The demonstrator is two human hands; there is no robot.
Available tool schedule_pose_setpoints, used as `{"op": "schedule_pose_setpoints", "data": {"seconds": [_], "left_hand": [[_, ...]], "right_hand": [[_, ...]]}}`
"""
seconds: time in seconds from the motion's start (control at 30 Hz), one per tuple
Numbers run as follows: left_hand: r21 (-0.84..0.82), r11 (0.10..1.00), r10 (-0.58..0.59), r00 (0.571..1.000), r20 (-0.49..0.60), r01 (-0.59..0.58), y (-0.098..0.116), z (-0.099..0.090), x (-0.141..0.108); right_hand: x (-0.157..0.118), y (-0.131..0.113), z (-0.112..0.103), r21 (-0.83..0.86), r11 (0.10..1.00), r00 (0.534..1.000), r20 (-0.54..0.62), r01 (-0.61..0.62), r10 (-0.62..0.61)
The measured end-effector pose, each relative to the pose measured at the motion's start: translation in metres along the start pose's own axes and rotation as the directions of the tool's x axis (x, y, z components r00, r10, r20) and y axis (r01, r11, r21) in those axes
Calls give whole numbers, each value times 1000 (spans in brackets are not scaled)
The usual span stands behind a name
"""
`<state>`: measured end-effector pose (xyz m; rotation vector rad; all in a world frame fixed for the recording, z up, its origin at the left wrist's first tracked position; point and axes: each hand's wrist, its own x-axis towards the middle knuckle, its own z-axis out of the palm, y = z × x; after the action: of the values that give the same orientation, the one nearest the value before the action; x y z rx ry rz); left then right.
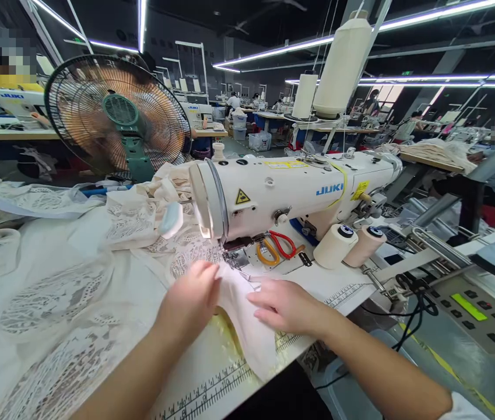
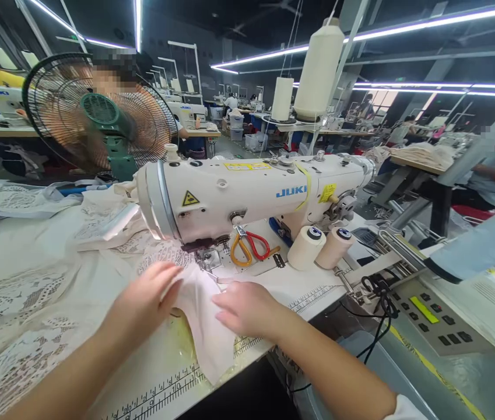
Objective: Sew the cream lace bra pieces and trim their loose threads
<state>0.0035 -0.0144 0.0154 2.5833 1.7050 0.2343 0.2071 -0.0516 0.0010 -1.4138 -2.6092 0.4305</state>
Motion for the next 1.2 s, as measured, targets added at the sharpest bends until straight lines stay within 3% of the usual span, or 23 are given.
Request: {"op": "schedule_pose_setpoints", "data": {"seconds": [0.1,0.2,0.3,0.4,0.5,0.77,1.2], "left_hand": [[98,986,120,984,129,-133,21,14,-8],[181,964,152,962,227,-195,23,17,-10],[108,982,110,939,325,-152,10,9,-9],[-17,996,92,921,379,-92,-5,2,-7],[-91,993,105,921,375,-76,-12,1,-7],[-191,980,125,936,328,-64,-11,8,-12],[-210,974,148,943,297,-87,-30,11,2]], "right_hand": [[-14,5,6,-7,1000,1000,-22,3,-4],[-24,7,11,7,1000,998,-62,6,-6],[-28,7,16,-28,996,988,-130,85,-88],[-30,3,19,-76,978,975,-101,192,-200],[-30,-3,20,-40,967,966,-50,252,-254],[-37,-9,22,-28,973,973,-23,228,-228],[-34,-5,22,-40,977,977,-29,212,-213]]}}
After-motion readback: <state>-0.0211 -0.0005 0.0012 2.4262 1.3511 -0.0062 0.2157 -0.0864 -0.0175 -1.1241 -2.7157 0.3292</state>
